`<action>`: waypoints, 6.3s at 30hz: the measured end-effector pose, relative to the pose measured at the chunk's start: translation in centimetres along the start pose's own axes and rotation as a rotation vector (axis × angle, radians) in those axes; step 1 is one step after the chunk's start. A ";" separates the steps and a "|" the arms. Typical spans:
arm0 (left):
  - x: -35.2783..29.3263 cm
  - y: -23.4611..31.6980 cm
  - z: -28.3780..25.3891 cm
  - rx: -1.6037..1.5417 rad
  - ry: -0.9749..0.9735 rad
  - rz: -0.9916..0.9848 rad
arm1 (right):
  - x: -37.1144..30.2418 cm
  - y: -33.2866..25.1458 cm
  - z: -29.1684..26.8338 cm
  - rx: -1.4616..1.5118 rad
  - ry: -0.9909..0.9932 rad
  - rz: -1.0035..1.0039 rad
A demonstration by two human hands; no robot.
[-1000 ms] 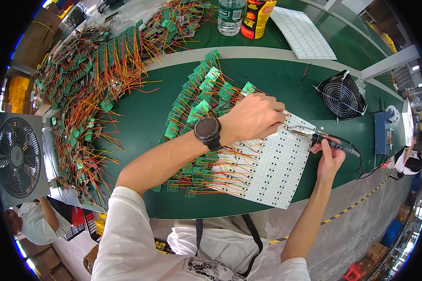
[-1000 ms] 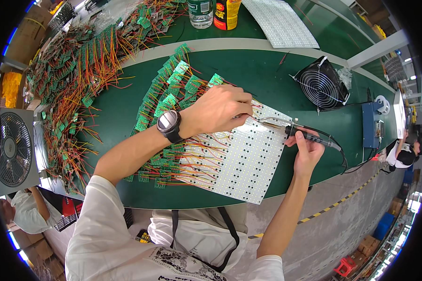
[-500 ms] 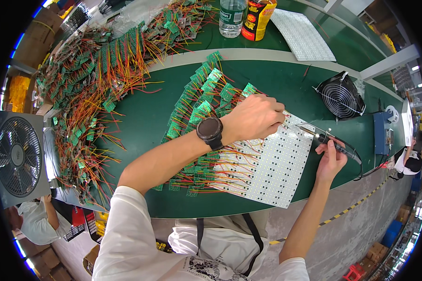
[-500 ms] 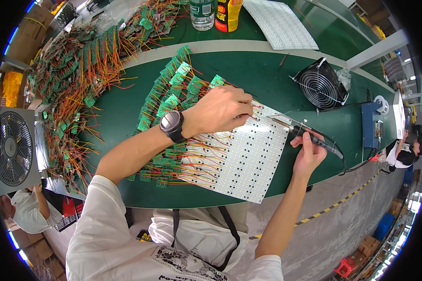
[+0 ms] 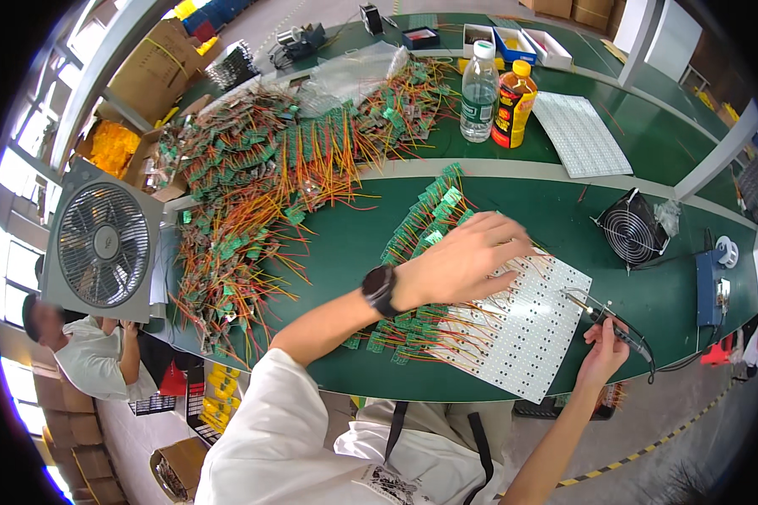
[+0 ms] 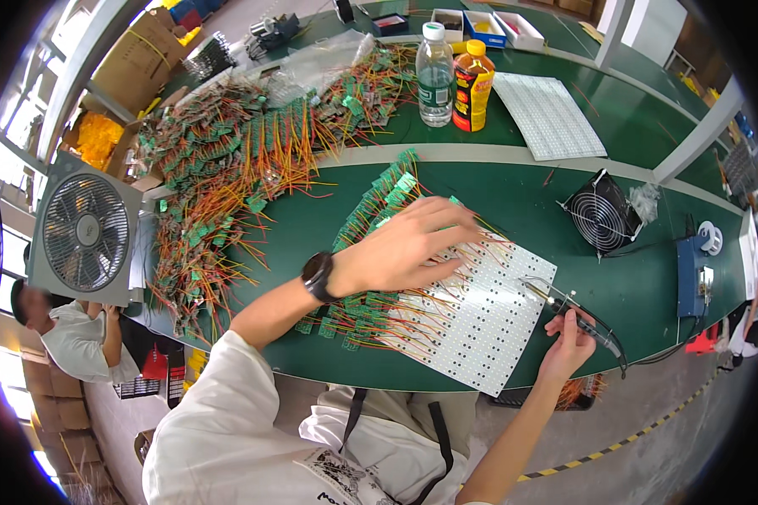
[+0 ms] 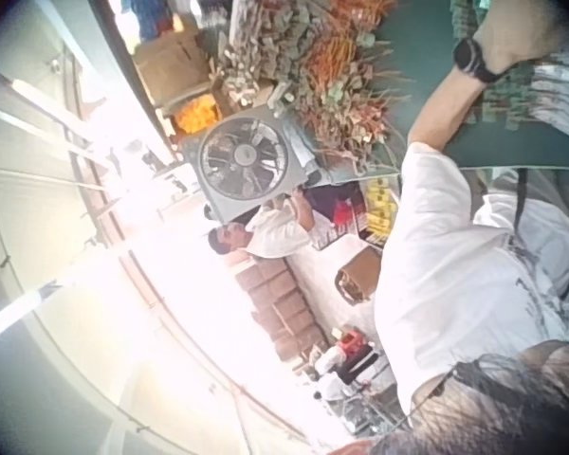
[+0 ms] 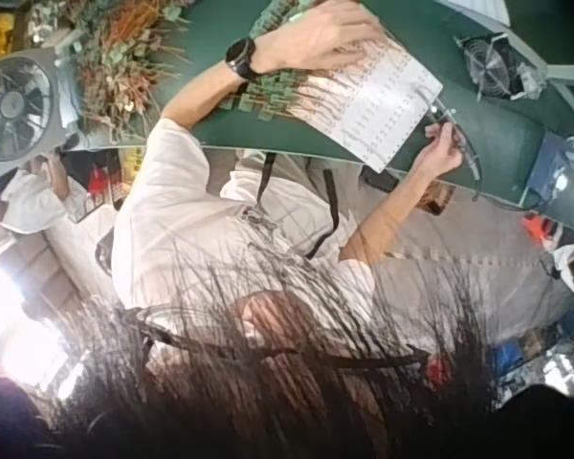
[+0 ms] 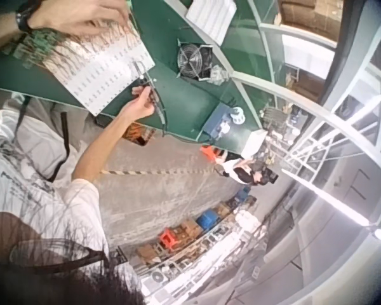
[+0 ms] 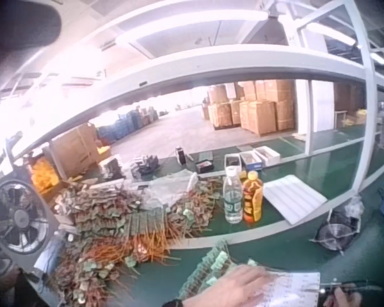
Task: The person picks up circuit boards with attached wires from a pile and solders their wires onto an LED board using a soldering iron.
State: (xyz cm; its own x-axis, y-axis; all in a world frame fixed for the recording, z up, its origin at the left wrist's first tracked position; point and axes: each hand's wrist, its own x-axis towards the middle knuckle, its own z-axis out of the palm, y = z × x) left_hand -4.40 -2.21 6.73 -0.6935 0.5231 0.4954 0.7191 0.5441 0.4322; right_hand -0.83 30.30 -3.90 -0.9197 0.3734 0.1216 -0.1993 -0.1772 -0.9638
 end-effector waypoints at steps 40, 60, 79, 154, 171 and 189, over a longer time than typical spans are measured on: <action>-17.6 1.3 -12.6 0.204 0.220 -0.837 | -0.2 -0.3 0.4 -0.051 -0.078 0.019; -0.6 1.7 1.8 -0.503 -0.083 -0.494 | -0.2 -0.5 0.2 0.008 0.000 0.043; 0.7 -2.6 8.6 -0.122 -0.036 -0.124 | 3.5 -1.4 2.0 -0.113 -0.111 -0.045; 0.3 -2.7 7.8 -0.008 -0.039 -0.098 | 4.9 0.7 0.8 -0.057 -0.235 -0.008; 2.3 -1.3 6.5 -0.169 -0.209 -0.001 | 4.9 0.4 0.9 -0.053 -0.180 0.032; 2.5 -0.4 5.7 -0.116 -0.219 0.032 | 5.1 0.6 0.8 -0.015 -0.210 0.029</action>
State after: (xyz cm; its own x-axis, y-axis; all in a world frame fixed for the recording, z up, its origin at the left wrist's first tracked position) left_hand -6.66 2.63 3.51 -0.6541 0.6754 0.3407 0.7323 0.4525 0.5089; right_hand -5.90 31.37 -3.68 -0.9755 0.1705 0.1387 -0.1678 -0.1705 -0.9710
